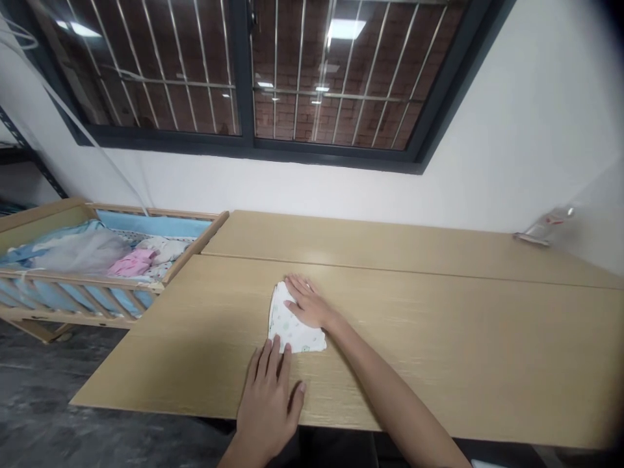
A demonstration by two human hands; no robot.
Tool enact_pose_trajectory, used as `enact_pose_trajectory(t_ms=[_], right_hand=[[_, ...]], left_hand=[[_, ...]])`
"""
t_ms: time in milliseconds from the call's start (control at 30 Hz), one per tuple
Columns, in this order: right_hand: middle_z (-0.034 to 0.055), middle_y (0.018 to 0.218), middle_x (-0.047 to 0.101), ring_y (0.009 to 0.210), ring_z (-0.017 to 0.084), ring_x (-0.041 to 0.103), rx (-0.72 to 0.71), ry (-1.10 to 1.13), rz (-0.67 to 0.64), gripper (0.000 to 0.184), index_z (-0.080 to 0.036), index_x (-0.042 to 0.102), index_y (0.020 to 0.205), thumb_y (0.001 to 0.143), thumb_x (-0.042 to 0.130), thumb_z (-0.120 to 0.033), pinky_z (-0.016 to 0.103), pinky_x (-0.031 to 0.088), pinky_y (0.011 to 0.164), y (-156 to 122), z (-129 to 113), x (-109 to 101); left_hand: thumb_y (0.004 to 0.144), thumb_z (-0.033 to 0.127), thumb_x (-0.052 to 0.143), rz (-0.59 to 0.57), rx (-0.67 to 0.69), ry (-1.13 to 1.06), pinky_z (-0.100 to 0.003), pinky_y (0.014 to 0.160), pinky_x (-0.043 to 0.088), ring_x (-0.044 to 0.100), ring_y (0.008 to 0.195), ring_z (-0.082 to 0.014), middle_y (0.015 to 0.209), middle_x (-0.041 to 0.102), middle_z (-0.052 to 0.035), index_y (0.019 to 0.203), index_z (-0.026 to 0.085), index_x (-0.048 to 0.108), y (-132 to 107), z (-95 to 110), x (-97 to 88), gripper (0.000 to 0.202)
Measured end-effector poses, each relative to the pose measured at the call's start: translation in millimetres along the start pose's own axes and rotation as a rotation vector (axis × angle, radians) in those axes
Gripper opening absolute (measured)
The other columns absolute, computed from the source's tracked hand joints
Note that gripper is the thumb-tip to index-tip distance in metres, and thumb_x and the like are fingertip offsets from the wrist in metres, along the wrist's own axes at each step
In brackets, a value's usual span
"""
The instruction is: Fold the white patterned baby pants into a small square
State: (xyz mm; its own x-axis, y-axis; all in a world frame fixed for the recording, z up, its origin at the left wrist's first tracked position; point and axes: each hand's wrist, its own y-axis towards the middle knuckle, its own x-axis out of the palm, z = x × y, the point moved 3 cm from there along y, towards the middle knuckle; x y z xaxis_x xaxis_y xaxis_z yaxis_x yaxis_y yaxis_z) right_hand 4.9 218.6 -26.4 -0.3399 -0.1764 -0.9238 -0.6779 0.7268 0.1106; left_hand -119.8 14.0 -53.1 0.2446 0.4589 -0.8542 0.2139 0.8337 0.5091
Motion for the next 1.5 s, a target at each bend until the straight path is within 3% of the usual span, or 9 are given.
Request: enact_pose_trajectory(t_ms=[200, 433, 667, 767, 933, 1200, 1500], right_hand=[[0.0089, 0.169, 0.018, 0.157, 0.027, 0.009, 0.042, 0.071, 0.094, 0.068, -0.021, 0.027, 0.161, 0.105, 0.028, -0.059, 0.05, 0.01, 0.126, -4, 5, 3], [0.0128, 0.142, 0.056, 0.136, 0.028, 0.044, 0.091, 0.207, 0.413, 0.041, -0.022, 0.058, 0.135, 0.102, 0.041, -0.04, 0.052, 0.032, 0.116, -7, 19, -6], [0.0129, 0.119, 0.065, 0.111, 0.026, 0.06, 0.391, 0.54, 0.747, 0.035, -0.019, 0.06, 0.114, 0.097, 0.045, -0.047, 0.045, 0.047, 0.101, -9, 39, -2], [0.0124, 0.113, 0.068, 0.1, 0.024, 0.063, 0.435, 0.619, 0.761, 0.04, -0.019, 0.059, 0.112, 0.096, 0.043, -0.052, 0.041, 0.051, 0.093, -7, 42, 1], [0.011, 0.108, 0.069, 0.1, 0.025, 0.064, 0.422, 0.643, 0.768, 0.042, -0.02, 0.059, 0.109, 0.095, 0.043, -0.056, 0.041, 0.051, 0.093, -5, 43, 0], [0.0117, 0.107, 0.068, 0.099, 0.025, 0.063, 0.388, 0.654, 0.737, 0.035, -0.02, 0.06, 0.104, 0.096, 0.044, -0.05, 0.041, 0.05, 0.094, -3, 40, 0], [0.0098, 0.102, 0.067, 0.094, 0.024, 0.062, 0.351, 0.643, 0.711, 0.032, -0.021, 0.058, 0.104, 0.097, 0.041, -0.047, 0.039, 0.051, 0.089, -3, 39, 4]], left_hand=[[0.096, 0.043, 0.053, 0.014, 0.0, -0.018, -0.051, 0.114, 0.039, 0.04, 0.145, -0.0353, 0.162, 0.036, -0.0156, 0.159, 0.018, 0.029, 0, 0, 1.4, 0.072], [0.095, 0.047, 0.054, 0.018, 0.015, -0.023, -0.05, 0.112, 0.042, 0.04, 0.145, -0.0359, 0.164, 0.032, -0.0166, 0.16, 0.015, 0.026, 1, -1, -2.7, 0.078], [0.095, 0.055, 0.052, -0.047, 0.053, -0.047, -0.049, 0.112, 0.042, 0.036, 0.148, -0.0347, 0.165, 0.029, -0.0152, 0.161, 0.017, 0.021, -2, -8, -2.9, 0.083], [0.095, 0.056, 0.053, -0.042, 0.041, -0.049, -0.048, 0.112, 0.043, 0.036, 0.148, -0.0341, 0.165, 0.028, -0.0147, 0.161, 0.018, 0.022, -2, -8, -3.3, 0.082], [0.095, 0.054, 0.053, -0.044, 0.023, -0.061, -0.046, 0.112, 0.044, 0.037, 0.148, -0.0327, 0.165, 0.03, -0.012, 0.161, 0.02, 0.024, -3, -8, -3.4, 0.079], [0.098, 0.037, 0.052, -0.068, -0.049, -0.184, -0.043, 0.11, 0.05, 0.046, 0.143, -0.0265, 0.158, 0.046, -0.0076, 0.152, 0.025, 0.041, 1, -15, -5.8, 0.056], [0.094, 0.033, 0.057, -0.109, -0.154, -0.258, -0.042, 0.11, 0.053, 0.05, 0.14, -0.0252, 0.153, 0.052, -0.0047, 0.141, 0.029, 0.053, 6, -16, -9.1, 0.047]])
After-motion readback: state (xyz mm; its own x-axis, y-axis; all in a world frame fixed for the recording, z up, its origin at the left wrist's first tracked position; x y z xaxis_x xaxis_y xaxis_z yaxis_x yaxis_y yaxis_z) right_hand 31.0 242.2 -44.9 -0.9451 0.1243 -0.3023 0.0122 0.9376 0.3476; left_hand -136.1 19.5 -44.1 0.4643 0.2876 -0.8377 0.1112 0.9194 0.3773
